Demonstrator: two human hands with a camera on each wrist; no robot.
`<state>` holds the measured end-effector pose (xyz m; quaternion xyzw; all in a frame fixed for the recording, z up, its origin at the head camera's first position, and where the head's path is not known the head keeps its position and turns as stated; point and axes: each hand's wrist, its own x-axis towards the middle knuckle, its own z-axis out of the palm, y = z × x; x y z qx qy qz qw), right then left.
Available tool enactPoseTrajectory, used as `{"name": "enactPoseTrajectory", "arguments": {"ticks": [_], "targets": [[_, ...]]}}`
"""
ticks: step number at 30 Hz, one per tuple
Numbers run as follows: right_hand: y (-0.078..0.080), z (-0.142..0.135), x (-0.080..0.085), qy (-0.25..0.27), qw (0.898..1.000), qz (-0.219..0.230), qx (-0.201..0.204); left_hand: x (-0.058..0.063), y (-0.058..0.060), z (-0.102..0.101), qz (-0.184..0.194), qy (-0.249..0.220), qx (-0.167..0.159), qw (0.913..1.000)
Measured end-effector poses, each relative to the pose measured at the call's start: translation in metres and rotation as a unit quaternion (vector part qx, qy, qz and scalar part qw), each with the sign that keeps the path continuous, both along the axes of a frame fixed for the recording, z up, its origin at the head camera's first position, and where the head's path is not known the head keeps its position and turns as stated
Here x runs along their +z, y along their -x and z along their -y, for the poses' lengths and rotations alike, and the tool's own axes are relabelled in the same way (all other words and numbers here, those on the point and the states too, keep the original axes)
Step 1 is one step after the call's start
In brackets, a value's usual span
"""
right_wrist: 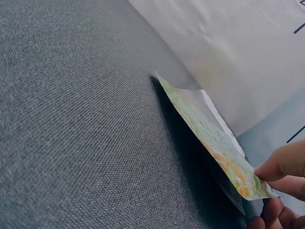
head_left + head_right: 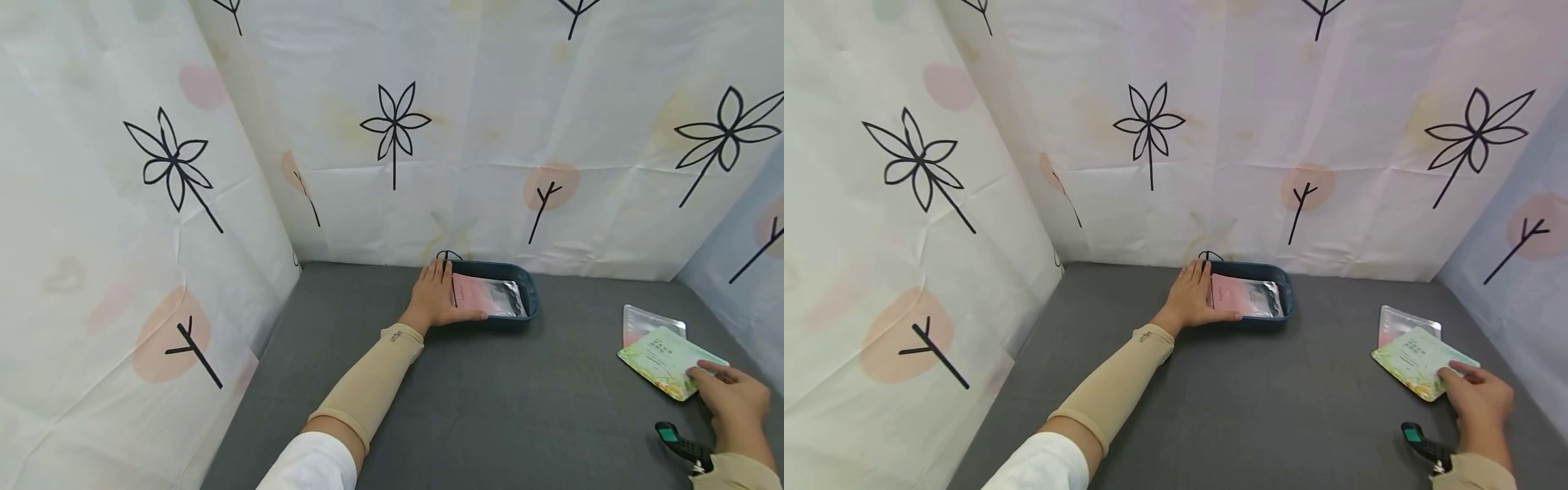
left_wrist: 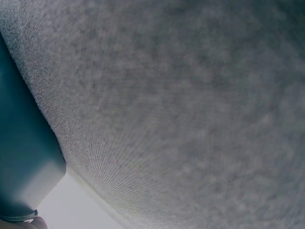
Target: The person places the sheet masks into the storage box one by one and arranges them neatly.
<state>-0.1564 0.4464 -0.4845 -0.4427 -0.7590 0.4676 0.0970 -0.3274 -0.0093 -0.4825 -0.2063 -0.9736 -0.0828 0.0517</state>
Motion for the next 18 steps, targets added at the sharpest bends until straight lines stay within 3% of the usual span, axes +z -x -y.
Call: {"name": "enactPoseTrajectory", "arguments": {"ticks": [10,18], "targets": [[-0.004,0.002,0.005,0.084,0.991,-0.096,-0.033,-0.001,0.003,-0.001,0.008,-0.003,0.003,1.0],[-0.003,0.011,0.015,0.068,0.99,-0.124,-0.013,-0.003,0.004,-0.001,0.017,0.003,0.006,0.9998]]}}
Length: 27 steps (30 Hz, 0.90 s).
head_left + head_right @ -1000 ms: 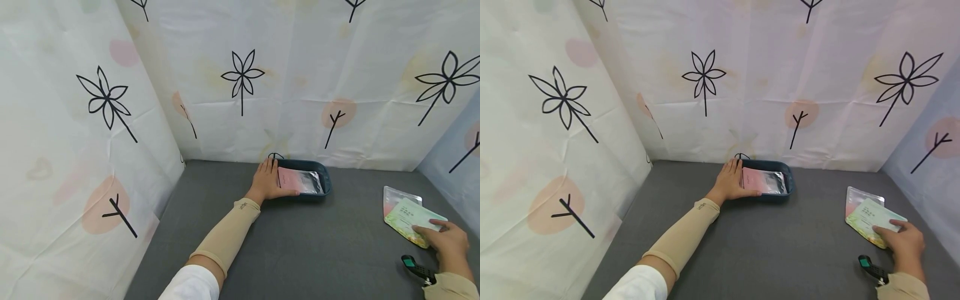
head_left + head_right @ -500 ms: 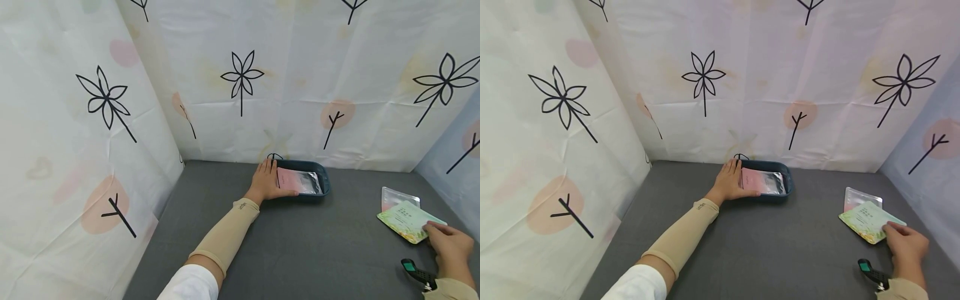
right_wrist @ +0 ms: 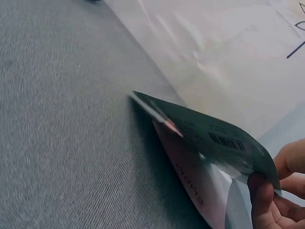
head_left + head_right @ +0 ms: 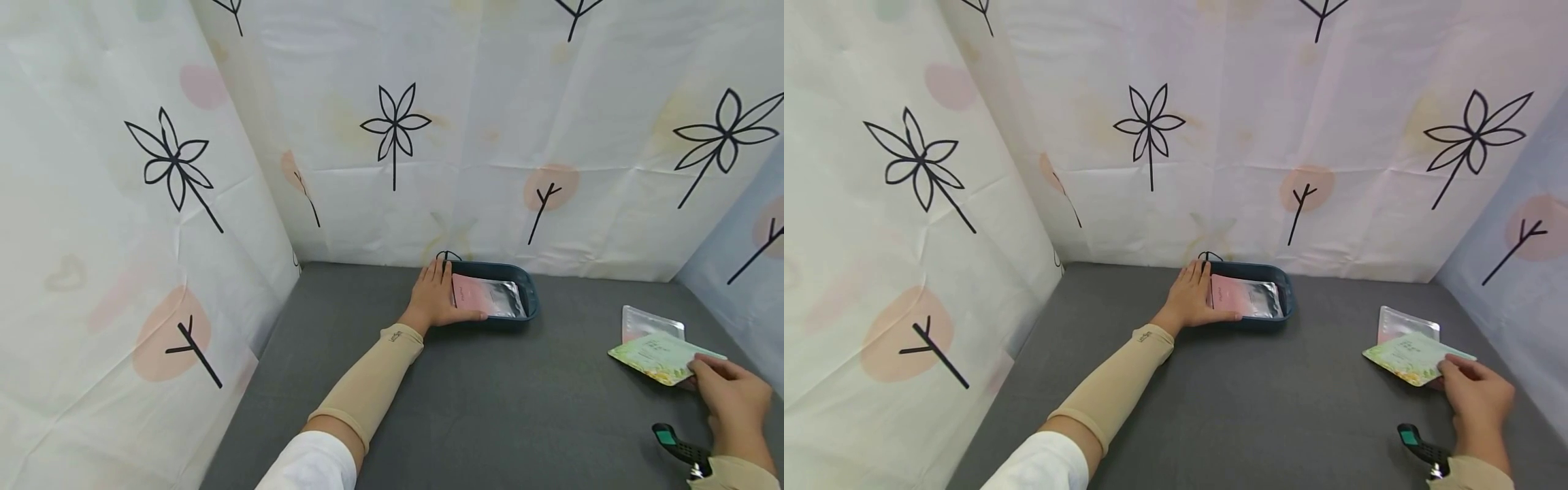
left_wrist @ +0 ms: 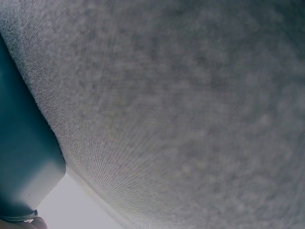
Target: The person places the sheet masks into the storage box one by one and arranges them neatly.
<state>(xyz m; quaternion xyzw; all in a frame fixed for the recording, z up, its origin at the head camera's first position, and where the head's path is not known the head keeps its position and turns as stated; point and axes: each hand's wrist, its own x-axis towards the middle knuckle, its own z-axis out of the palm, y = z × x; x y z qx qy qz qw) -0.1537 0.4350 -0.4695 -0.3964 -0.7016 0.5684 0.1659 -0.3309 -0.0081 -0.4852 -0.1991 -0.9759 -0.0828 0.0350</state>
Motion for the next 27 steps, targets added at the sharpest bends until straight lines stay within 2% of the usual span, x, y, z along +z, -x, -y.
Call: {"name": "enactPoseTrajectory", "arguments": {"ticks": [2,8,16,23,27], "targets": [[0.001,0.002,0.002,-0.004,1.0,0.003,0.003,0.002,-0.002,0.001,-0.003,-0.001,-0.003,1.0],[0.003,0.012,0.008,-0.096,0.994,0.051,0.013,0.0,-0.001,0.001,-0.014,0.006,-0.007,0.9999],[0.005,0.031,0.021,-0.148,0.989,0.002,0.013,-0.007,0.007,0.0,0.009,-0.002,-0.005,0.9999],[0.011,0.048,0.034,-0.174,0.985,-0.006,0.014,-0.001,0.001,0.001,-0.002,-0.005,-0.006,1.0],[0.016,0.057,0.041,-0.171,0.985,-0.007,0.036,0.001,-0.002,0.001,-0.015,-0.004,-0.006,0.9999]]}}
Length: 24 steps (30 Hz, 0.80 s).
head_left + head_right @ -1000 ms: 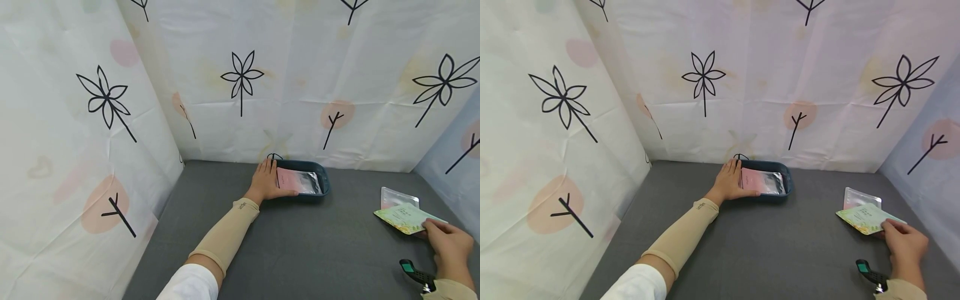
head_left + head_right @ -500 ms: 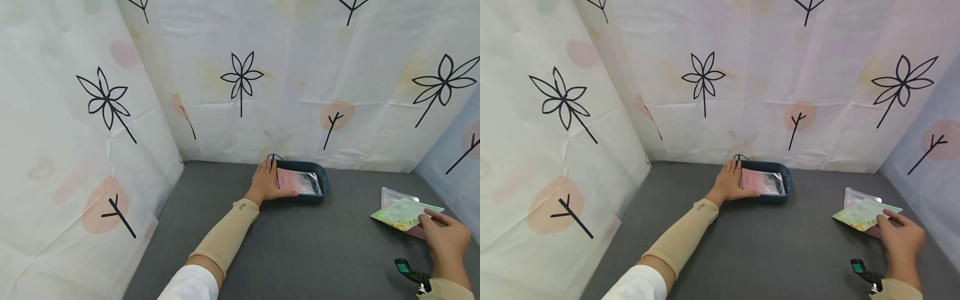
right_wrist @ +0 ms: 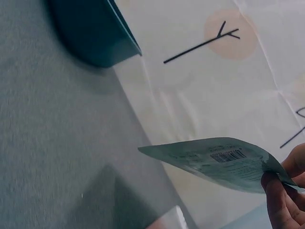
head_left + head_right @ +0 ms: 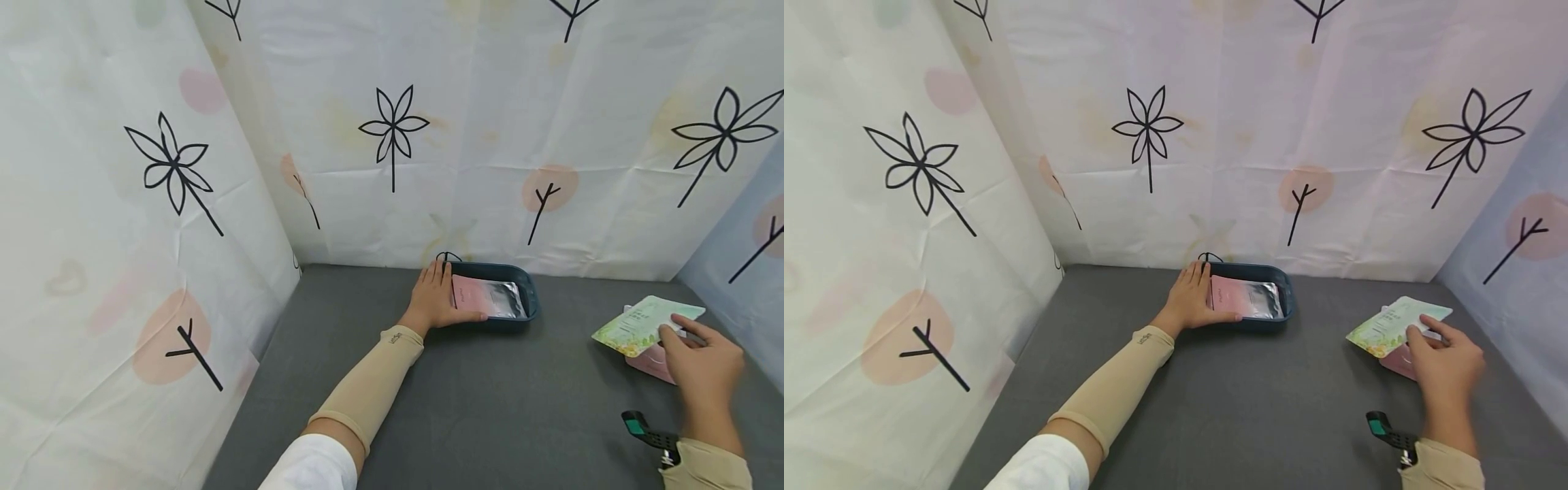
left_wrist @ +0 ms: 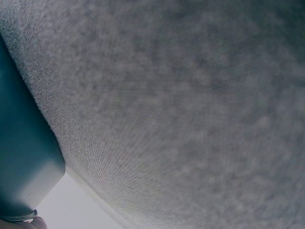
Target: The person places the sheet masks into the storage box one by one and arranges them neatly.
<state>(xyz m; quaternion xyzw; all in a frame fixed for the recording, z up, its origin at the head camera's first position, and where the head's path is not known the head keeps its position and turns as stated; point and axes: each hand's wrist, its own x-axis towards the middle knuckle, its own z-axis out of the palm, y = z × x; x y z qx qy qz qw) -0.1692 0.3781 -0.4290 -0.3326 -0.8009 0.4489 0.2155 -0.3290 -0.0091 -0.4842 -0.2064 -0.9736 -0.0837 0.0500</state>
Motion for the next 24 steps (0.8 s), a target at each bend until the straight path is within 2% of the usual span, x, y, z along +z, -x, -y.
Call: {"name": "enactPoseTrajectory", "arguments": {"ticks": [4,7,10,15,19,24], "targets": [[0.006,0.009,0.006,0.03,0.999,-0.023,0.037,0.0,0.0,0.0,0.007,-0.003,0.001,1.0],[0.011,0.017,0.009,0.034,0.998,-0.04,0.045,-0.002,0.002,-0.001,0.017,-0.003,0.004,0.9998],[0.015,0.027,0.012,0.023,0.997,-0.056,0.044,-0.005,0.005,-0.002,0.027,-0.004,0.006,0.9996],[0.021,0.048,0.015,0.001,0.993,-0.113,0.046,-0.007,0.007,-0.003,0.035,-0.001,0.006,0.9994],[0.025,0.06,0.016,-0.008,0.984,-0.163,0.071,-0.005,0.006,-0.002,0.03,0.0,0.006,0.9995],[0.032,0.07,0.013,-0.017,0.977,-0.19,0.091,-0.006,0.007,-0.002,0.041,0.002,0.005,0.9992]]}}
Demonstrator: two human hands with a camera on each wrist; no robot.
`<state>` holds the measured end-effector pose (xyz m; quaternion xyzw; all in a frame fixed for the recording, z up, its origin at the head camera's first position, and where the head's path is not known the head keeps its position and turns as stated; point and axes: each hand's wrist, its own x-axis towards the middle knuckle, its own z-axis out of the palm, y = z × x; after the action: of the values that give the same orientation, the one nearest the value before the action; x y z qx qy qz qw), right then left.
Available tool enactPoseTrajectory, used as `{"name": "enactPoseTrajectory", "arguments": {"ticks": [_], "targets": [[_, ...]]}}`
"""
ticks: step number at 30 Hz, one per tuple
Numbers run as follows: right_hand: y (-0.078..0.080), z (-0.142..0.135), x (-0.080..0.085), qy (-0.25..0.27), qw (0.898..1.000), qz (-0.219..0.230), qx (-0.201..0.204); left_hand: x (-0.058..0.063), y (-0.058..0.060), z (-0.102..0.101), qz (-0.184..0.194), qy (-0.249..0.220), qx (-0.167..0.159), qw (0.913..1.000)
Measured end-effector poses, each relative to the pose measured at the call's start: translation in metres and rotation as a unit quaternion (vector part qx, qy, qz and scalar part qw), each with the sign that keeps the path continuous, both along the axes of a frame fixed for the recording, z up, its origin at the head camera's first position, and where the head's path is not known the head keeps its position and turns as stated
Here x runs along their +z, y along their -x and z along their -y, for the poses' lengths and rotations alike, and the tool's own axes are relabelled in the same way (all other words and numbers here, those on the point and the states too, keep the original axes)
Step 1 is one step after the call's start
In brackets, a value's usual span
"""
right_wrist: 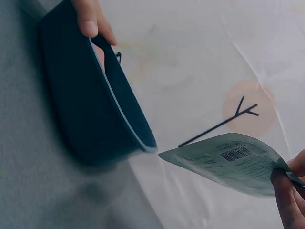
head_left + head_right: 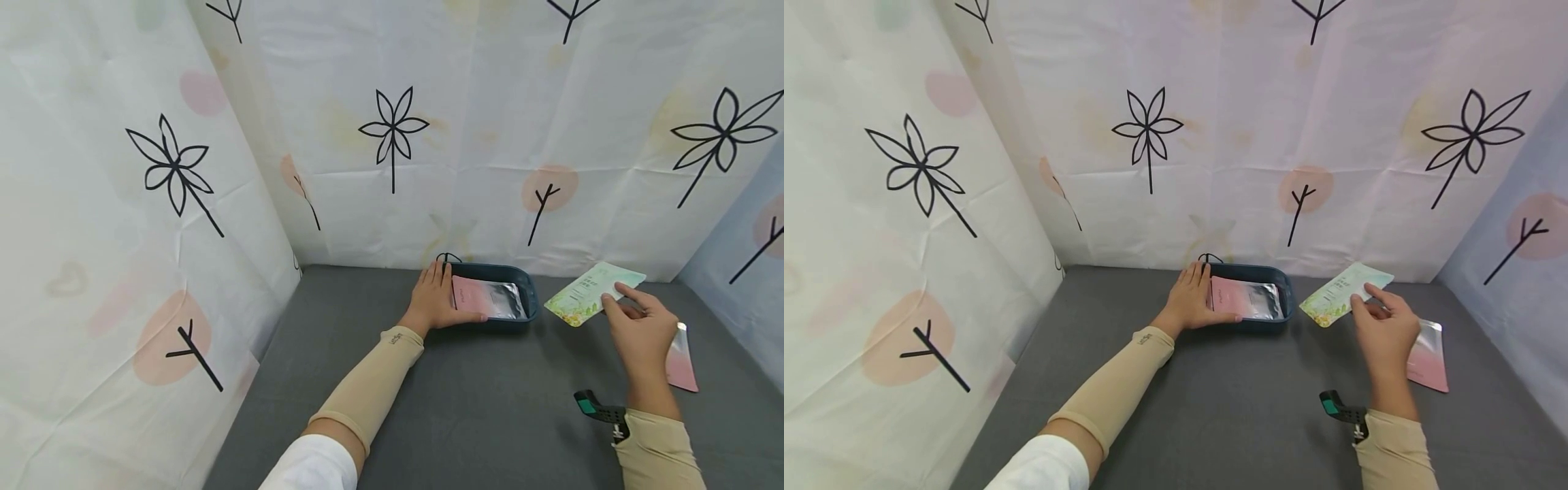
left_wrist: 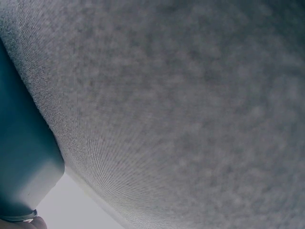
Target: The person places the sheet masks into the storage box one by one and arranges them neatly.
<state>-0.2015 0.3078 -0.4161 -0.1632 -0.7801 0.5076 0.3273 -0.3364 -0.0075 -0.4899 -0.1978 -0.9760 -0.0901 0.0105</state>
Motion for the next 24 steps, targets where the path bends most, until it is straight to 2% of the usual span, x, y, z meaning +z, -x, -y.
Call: {"name": "enactPoseTrajectory", "arguments": {"ticks": [7,12,24], "targets": [[0.007,0.017,-0.004,-0.007,0.999,-0.023,0.023,-0.004,0.004,0.001,0.005,-0.004,0.001,1.0],[0.012,0.025,-0.01,-0.005,0.998,-0.036,0.046,-0.004,0.002,0.001,-0.002,-0.004,0.003,1.0],[0.02,0.038,-0.03,-0.01,0.998,-0.016,0.052,0.0,-0.002,0.0,-0.002,-0.01,0.001,1.0]]}}
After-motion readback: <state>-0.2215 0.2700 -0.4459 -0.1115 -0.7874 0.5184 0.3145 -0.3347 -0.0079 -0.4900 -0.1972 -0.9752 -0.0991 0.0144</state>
